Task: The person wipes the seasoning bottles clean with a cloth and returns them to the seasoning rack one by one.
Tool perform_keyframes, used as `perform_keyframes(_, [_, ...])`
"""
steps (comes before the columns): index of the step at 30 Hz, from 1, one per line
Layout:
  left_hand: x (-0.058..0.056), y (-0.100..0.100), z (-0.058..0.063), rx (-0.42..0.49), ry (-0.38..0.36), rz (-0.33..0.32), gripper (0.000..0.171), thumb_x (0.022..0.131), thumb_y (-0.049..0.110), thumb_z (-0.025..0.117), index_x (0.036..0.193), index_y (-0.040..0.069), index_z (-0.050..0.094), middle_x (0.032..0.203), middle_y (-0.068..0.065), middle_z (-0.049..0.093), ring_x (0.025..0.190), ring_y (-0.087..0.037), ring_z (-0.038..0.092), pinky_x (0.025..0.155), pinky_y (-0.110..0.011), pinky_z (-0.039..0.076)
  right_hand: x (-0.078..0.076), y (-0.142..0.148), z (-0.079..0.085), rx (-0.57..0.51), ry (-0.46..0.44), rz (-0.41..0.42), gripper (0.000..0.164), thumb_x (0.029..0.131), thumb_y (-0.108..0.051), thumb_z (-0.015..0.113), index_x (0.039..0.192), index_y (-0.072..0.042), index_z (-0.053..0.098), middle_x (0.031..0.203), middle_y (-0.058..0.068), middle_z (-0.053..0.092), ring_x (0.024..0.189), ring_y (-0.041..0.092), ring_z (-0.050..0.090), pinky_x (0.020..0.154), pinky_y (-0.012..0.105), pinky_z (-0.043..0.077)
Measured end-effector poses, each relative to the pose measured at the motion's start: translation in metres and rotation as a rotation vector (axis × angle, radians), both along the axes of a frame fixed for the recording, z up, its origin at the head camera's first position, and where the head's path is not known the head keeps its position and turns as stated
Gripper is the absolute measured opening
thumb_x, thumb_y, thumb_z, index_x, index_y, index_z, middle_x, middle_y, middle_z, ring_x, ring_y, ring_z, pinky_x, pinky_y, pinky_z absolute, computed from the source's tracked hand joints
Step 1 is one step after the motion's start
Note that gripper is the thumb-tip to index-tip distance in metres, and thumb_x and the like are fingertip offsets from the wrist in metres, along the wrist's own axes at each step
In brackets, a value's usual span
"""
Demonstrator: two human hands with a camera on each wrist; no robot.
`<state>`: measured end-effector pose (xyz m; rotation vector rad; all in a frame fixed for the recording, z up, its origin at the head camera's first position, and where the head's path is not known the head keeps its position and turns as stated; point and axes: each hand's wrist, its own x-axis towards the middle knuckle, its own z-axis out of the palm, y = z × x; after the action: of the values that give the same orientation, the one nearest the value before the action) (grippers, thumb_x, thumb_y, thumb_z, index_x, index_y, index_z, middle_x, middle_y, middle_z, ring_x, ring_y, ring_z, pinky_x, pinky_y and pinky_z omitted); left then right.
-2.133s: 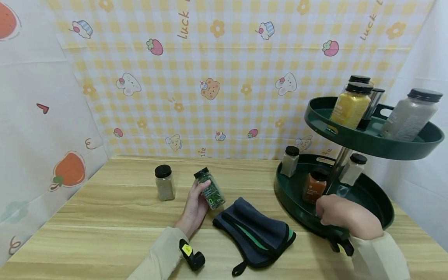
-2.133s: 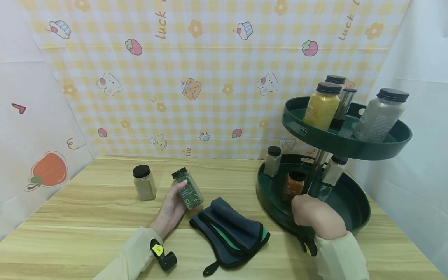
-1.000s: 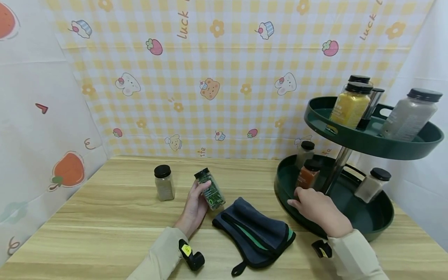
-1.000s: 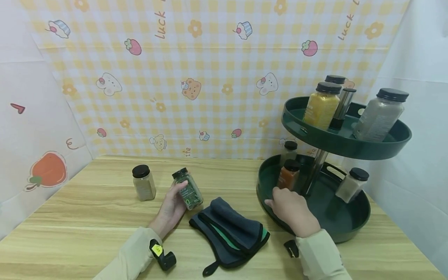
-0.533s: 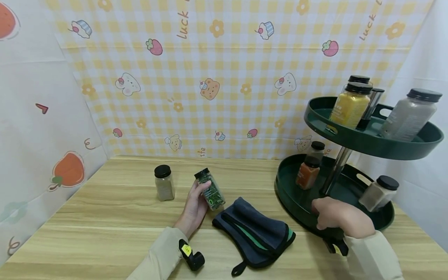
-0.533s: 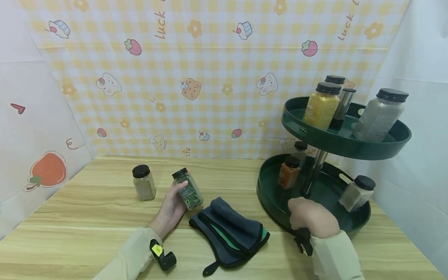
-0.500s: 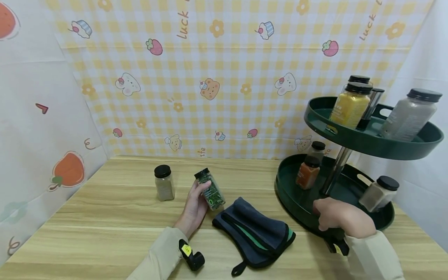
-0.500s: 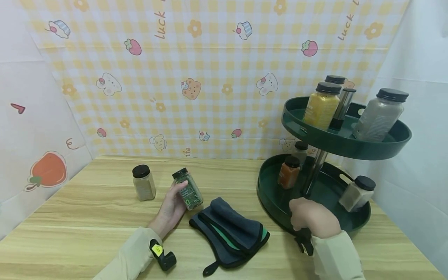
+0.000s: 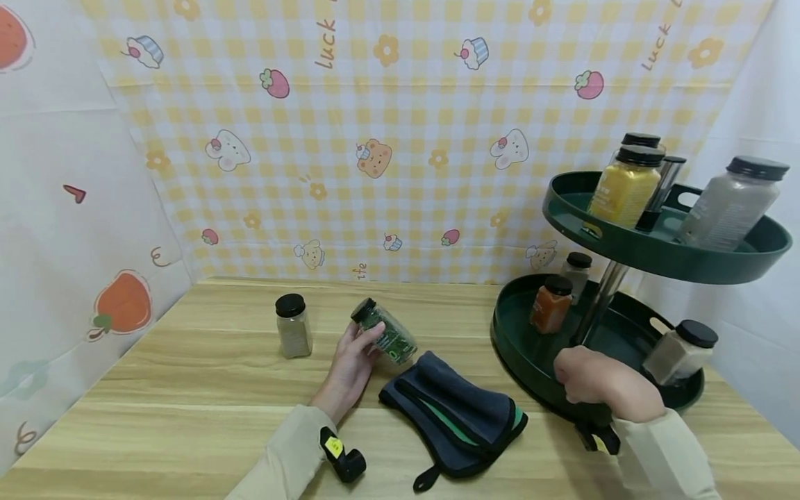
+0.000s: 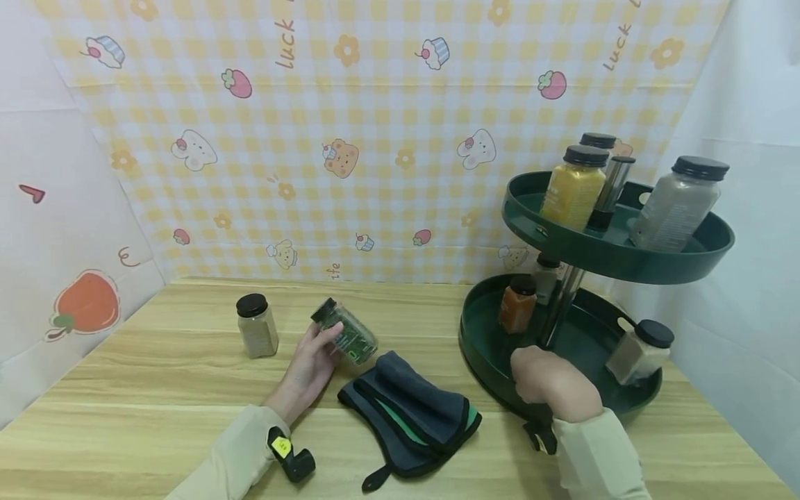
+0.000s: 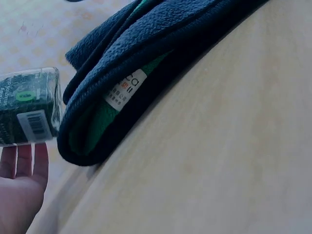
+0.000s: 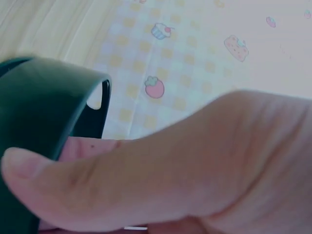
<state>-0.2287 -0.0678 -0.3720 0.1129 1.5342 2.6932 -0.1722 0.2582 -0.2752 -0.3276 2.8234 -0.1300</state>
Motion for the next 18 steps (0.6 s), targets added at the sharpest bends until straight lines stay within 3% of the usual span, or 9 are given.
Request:
perform_keyframes(5, [0.005, 0.006, 0.011, -0.108, 0.053, 0.009, 0.059, 0.083, 0.013, 0.066, 0.137, 0.018, 0.043, 0.122, 0.003, 0.055, 0.110, -0.009, 0.050, 0.102, -0.034, 0.033, 0.001, -0.008, -0.003, -0.020, 0.035, 0.005, 0.032, 0.074, 0.013, 0.056, 0.062, -0.012, 0.039, 0.063, -0.001, 0.025, 0.056, 0.015, 0.025, 0.054, 0.028, 0.023])
perform_keyframes(9, [0.011, 0.016, 0.024, -0.242, 0.139, -0.017, 0.060, 0.081, 0.011, 0.069, 0.136, 0.019, 0.047, 0.126, -0.001, 0.055, 0.112, -0.011, 0.051, 0.100, -0.032, 0.038, 0.001, -0.015, -0.007, -0.033, 0.113, 0.018, 0.032, 0.076, 0.012, 0.055, 0.063, -0.012, 0.038, 0.064, -0.001, 0.025, 0.056, 0.015, 0.024, 0.053, 0.029, 0.022])
perform_keyframes(14, [0.020, 0.034, 0.043, -0.321, 0.248, -0.077, 0.060, 0.080, 0.010, 0.071, 0.135, 0.020, 0.048, 0.131, -0.001, 0.053, 0.116, -0.014, 0.052, 0.096, -0.031, 0.043, -0.003, -0.027, -0.011, -0.065, 0.204, 0.000, 0.022, 0.081, 0.003, 0.060, 0.066, -0.010, 0.049, 0.064, 0.001, 0.038, 0.056, 0.016, 0.036, 0.052, 0.029, 0.029])
perform_keyframes(18, [0.022, 0.056, 0.058, -0.341, 0.259, -0.094, 0.057, 0.080, 0.013, 0.072, 0.132, 0.022, 0.051, 0.131, -0.001, 0.054, 0.120, -0.016, 0.050, 0.102, -0.039, 0.039, -0.007, -0.031, -0.014, -0.090, 0.265, -0.033, 0.008, 0.083, -0.008, 0.065, 0.077, -0.008, 0.061, 0.068, 0.003, 0.052, 0.058, 0.016, 0.049, 0.053, 0.032, 0.039])
